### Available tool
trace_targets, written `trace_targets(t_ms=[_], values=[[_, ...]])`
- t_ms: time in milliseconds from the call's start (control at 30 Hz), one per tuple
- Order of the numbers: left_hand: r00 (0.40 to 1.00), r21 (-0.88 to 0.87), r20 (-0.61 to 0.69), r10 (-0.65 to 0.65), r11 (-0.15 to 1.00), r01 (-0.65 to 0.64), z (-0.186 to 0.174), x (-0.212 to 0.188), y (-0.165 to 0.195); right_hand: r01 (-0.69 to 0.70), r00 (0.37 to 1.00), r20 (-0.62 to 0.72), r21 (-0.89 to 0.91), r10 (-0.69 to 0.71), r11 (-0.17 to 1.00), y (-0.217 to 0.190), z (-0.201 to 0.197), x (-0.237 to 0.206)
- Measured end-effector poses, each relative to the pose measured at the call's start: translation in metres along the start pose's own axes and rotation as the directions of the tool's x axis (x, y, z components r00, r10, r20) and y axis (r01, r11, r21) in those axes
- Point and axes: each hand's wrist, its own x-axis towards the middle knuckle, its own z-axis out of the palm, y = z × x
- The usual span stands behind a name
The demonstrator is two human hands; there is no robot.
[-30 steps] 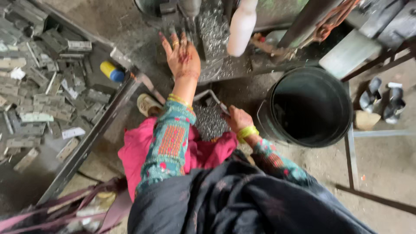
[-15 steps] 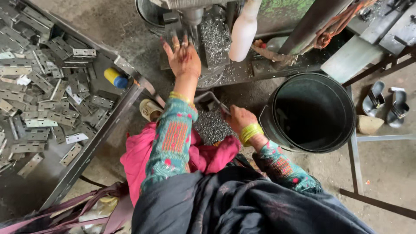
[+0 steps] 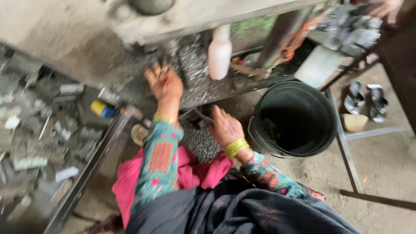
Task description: The person repeatedly picks up small metal plates from a tray, positions them under a drill press, and operates the machine to drill holes. After drilling, the person removes the plate and places it into a black bucket. This cycle is repeated continuously for multiple metal parts.
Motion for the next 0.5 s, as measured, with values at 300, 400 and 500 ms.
trace_targets(t_ms=[300, 400, 500], values=[[0.879, -0.074, -0.383, 0.283, 0.939, -0.335, -0.04, -0.136, -0.017, 0.115, 0.961, -0.263, 0.099, -0.086, 0.988, -0.041, -0.058, 0.027], [0.922, -0.189, -0.336, 0.194, 0.945, -0.268, -0.054, -0.119, -0.012, 0.094, 0.972, -0.228, 0.125, -0.063, 0.988, -0.042, -0.058, 0.024], [0.955, -0.105, -0.288, 0.074, 0.989, -0.108, -0.059, -0.084, 0.017, 0.062, 0.984, -0.175, 0.169, -0.032, 0.984, -0.041, -0.057, 0.021]])
